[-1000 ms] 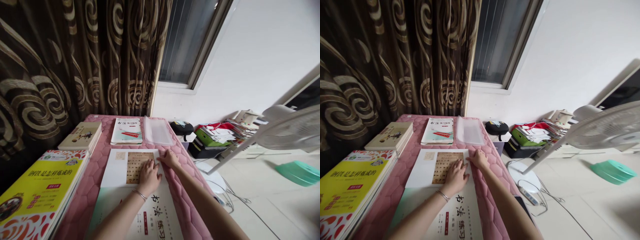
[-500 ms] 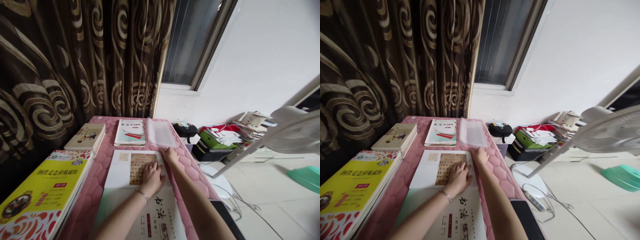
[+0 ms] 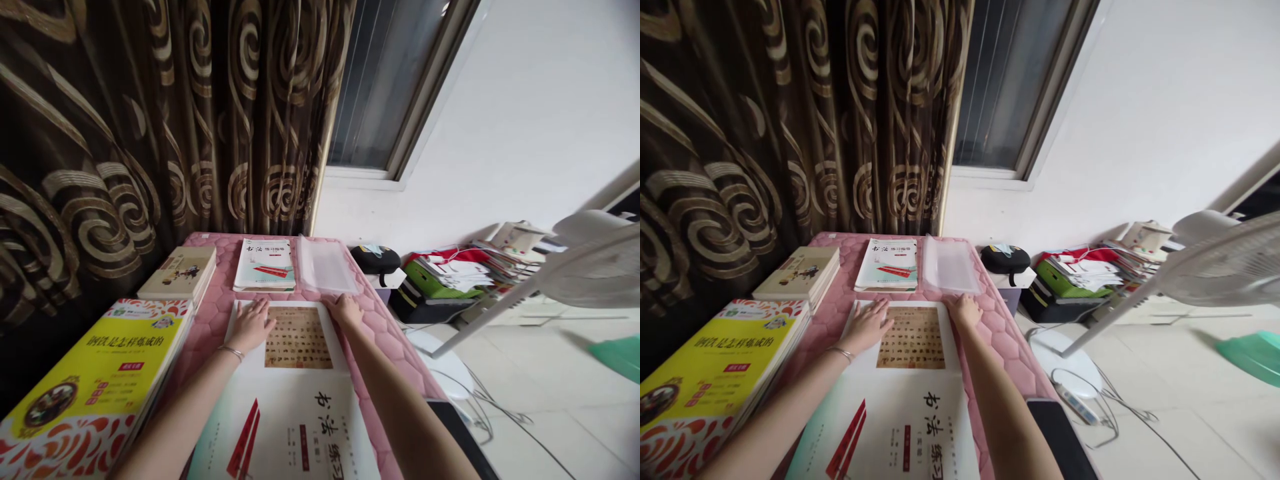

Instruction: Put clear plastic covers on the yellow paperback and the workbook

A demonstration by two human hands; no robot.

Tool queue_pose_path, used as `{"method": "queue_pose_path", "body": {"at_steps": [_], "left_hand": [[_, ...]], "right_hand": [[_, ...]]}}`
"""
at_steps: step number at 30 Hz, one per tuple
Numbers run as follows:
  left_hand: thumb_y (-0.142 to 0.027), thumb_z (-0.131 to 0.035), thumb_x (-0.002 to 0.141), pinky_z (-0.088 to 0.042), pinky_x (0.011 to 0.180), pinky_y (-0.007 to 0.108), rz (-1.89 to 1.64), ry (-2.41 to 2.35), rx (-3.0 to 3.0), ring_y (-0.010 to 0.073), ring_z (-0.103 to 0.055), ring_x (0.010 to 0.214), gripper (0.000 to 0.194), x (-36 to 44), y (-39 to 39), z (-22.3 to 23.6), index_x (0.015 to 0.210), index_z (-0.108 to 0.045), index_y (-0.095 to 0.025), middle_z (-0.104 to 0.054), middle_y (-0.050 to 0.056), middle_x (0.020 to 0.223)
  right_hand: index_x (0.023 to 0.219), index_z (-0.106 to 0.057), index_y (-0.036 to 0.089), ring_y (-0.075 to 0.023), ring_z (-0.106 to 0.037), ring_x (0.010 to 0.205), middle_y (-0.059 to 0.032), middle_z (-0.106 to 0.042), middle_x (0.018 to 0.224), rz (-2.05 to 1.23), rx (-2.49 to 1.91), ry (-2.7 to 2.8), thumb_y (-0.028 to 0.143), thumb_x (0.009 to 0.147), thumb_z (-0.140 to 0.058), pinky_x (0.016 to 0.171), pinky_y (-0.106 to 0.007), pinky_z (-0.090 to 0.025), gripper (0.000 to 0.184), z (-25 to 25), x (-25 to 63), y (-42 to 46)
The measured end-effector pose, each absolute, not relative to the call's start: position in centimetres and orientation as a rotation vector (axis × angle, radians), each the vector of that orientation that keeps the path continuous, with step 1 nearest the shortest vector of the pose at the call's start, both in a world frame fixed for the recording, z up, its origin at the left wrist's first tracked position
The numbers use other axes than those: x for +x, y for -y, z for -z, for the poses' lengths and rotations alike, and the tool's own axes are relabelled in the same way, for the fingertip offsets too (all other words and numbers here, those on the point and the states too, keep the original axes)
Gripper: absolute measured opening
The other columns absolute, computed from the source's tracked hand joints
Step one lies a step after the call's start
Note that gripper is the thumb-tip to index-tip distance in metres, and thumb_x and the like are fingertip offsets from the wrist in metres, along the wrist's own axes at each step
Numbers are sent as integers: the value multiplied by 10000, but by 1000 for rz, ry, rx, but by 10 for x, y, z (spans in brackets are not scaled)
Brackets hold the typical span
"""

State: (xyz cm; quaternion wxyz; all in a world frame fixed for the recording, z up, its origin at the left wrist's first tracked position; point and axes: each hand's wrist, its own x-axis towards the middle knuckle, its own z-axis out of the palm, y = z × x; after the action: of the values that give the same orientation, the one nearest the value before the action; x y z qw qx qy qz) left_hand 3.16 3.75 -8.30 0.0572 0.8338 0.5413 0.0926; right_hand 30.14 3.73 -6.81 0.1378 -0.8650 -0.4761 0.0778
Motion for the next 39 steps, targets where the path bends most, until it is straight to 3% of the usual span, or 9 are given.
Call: {"method": "queue_pose_path", "body": {"at_steps": [4, 7, 9, 13, 19, 25, 29, 33, 39], "left_hand": [[-392, -371, 943, -77, 1183, 602, -289, -1667, 2544, 268, -335, 1426, 531, 36, -35, 86, 1455, -416, -258, -368, 55, 1550], [-360, -375, 938, -67, 1184, 596, -282, -1665, 2553, 280, -338, 1422, 541, 39, -36, 88, 1458, -416, -217, -375, 83, 1546], [-296, -370, 929, -50, 1185, 586, -263, -1664, 2559, 287, -341, 1420, 532, 38, -37, 89, 1449, -432, -204, -395, 89, 1535], [-264, -359, 926, -4, 1182, 589, -238, -1673, 2566, 287, -316, 1432, 534, 33, -38, 88, 1457, -420, -257, -385, 38, 1544], [-423, -371, 946, -62, 1175, 611, -212, -1735, 2527, 293, -320, 1432, 577, 12, -42, 85, 1485, -368, -216, -383, 91, 1538], [-484, -345, 950, -47, 1143, 670, -249, -1852, 2462, 311, -306, 1437, 634, -8, -45, 91, 1508, -305, -186, -412, 137, 1516], [-457, -340, 952, -61, 1133, 682, -224, -1835, 2465, 314, -312, 1431, 597, -7, -43, 91, 1507, -311, -237, -383, 100, 1540], [-452, -361, 946, -110, 1129, 659, -204, -1827, 2493, 319, -342, 1406, 524, -5, -42, 86, 1436, -439, -283, -404, 62, 1536], [-341, -401, 941, -191, 1121, 516, -217, -1796, 2591, 313, -474, 1264, 382, 16, -51, 71, 1190, -671, -235, -546, 103, 1407]], "right_hand": [[1188, -576, 58, -341, -512, 1172, -245, -590, 1242, -142, -2345, 1596, 363, 971, -384, 977, -438, -367, 421, 60, 268, -30], [1278, -566, 149, -241, -464, 1270, -125, -557, 1368, -164, -2055, 1924, 324, 990, -362, 1048, -321, -325, 394, 65, 218, -24], [1397, -481, 231, -210, -356, 1384, -63, -486, 1469, -206, -1882, 2102, 393, 997, -366, 1130, -340, -240, 447, 72, 186, -22], [1510, -303, 143, -247, -153, 1483, -115, -262, 1584, -392, -1822, 2243, 475, 1019, -218, 1175, -512, -108, 598, 85, 164, -21], [1493, -290, 16, -289, -160, 1480, -212, -216, 1572, -332, -2092, 2038, 409, 1019, -234, 1175, -523, -107, 619, 89, 224, -7], [1488, -315, 46, -250, -145, 1486, -174, -239, 1581, -329, -2225, 1945, 362, 1014, -276, 1194, -482, -68, 571, 91, 263, 3], [1428, -409, 82, -254, -242, 1459, -168, -310, 1561, -366, -2150, 1903, 350, 1006, -283, 1186, -451, -155, 516, 84, 264, 9], [1229, -570, 139, -239, -511, 1263, -151, -569, 1349, -381, -2057, 1832, 354, 977, -260, 1062, -352, -397, 454, 82, 274, 44], [1033, -606, 256, -294, -666, 970, -110, -697, 1045, -695, -1839, 1405, 456, 818, -442, 840, -426, -554, 336, 101, 293, 145]]}}
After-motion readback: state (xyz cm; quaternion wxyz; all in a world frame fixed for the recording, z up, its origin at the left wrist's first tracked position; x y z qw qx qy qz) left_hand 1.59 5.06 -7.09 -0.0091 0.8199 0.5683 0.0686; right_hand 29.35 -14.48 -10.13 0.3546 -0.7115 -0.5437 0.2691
